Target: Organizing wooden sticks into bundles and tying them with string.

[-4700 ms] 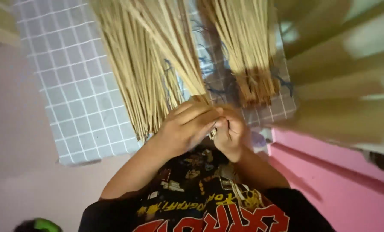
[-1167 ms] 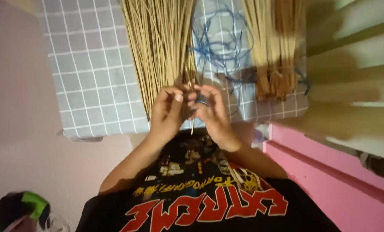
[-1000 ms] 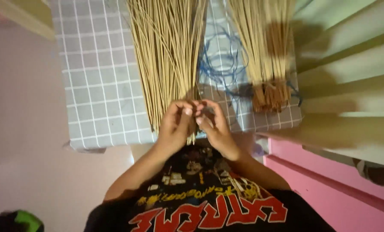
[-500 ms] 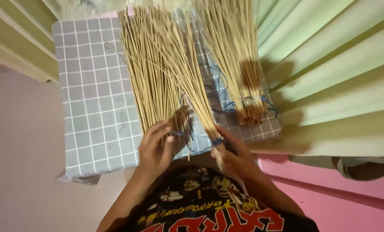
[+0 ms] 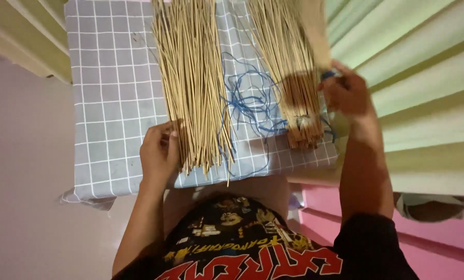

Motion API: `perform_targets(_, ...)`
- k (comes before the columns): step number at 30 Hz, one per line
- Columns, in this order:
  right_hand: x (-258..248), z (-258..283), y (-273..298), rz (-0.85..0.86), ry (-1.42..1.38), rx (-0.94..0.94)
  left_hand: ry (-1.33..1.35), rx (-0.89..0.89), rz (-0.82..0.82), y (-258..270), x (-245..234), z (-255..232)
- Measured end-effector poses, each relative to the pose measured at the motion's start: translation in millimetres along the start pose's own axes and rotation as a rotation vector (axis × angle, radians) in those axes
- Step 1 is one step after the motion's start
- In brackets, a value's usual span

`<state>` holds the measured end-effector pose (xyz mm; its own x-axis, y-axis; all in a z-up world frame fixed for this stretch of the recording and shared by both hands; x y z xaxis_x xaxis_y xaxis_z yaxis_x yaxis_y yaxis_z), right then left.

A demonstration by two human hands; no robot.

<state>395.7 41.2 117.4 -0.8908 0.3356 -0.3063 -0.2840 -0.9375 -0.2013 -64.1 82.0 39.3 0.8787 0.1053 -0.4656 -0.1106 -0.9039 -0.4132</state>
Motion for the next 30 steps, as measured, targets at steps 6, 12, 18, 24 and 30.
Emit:
perform_targets(6,-13.3,-66.5,8.3,-0.008,0.395,0.234,0.131,-0.215,0.009,-2.0,-2.3,9.0)
perform_targets(12,6.3,-15.7,47.9,-0.084,0.625,0.344,0.126,-0.23,0.045,-4.3,4.9,11.3)
perform_targets(18,20.1,15.9,56.7,-0.141,0.687,0.261,0.05,-0.149,0.046,-3.7,8.0,15.4)
perform_targets(24,21.2,19.6,53.2,-0.18,0.75,-0.16,0.063,-0.174,0.022,-6.5,6.7,4.7)
perform_targets(30,29.4,-0.9,35.0,-0.038,0.668,-0.059,0.008,-0.128,0.024,-1.7,10.0,20.4)
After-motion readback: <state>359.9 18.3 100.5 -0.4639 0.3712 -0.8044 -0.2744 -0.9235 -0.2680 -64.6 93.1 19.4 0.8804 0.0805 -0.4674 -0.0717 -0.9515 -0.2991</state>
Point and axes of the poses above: each hand's wrist, its own y-axis away from the middle knuckle, its own x-axis out of the palm, z = x × y, the point moved 9 cm from there along -y, towards the middle knuckle, and after that the axes turned 6 degrees about -y, right-handed, at the moved point
